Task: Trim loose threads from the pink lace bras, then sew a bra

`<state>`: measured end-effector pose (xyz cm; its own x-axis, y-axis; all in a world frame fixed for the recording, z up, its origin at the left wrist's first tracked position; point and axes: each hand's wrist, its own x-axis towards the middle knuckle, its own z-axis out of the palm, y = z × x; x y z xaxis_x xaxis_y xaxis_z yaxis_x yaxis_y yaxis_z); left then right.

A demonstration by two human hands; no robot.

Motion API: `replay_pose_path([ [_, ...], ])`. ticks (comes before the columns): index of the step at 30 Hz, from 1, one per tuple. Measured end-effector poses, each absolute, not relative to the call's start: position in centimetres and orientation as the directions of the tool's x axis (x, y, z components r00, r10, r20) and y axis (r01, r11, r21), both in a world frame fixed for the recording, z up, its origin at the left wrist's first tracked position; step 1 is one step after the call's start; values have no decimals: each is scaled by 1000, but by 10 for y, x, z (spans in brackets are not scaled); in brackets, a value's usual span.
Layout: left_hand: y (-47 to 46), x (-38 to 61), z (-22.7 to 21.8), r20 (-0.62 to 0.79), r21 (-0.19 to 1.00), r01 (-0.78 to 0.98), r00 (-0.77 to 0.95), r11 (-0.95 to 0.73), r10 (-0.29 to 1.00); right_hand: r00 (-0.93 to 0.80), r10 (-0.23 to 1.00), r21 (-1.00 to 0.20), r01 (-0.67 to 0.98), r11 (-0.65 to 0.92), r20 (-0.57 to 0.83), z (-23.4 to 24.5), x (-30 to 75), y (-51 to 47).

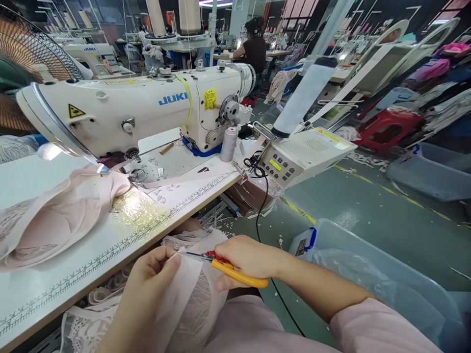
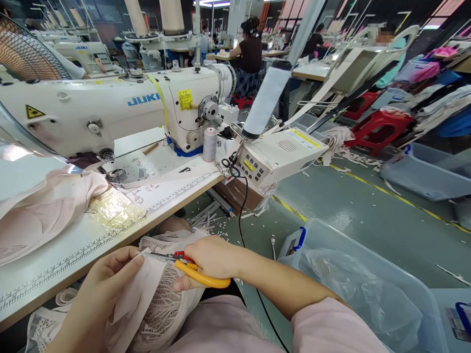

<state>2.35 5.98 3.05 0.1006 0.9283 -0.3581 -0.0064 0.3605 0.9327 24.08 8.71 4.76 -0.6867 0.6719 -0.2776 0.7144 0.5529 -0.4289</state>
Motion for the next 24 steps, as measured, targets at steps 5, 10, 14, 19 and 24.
replay_pose_path([
  [5,61,23,28,-360,932,-8,95,362,928,-674,694,-454,717,529,-255,44,242,86],
  [10,60,26,33,-346,938,-1,99,348,933,-617,722,-483,757,439,-311,40,240,84],
  [14,59,28,40,-355,934,-1,86,356,931,-614,740,-538,736,410,-276,31,242,84],
  [19,57,27,42,-337,941,-27,51,339,940,-511,857,-650,672,355,-60,29,244,85],
  [24,56,27,42,-280,960,31,68,278,958,-498,864,-754,540,372,70,40,224,78],
])
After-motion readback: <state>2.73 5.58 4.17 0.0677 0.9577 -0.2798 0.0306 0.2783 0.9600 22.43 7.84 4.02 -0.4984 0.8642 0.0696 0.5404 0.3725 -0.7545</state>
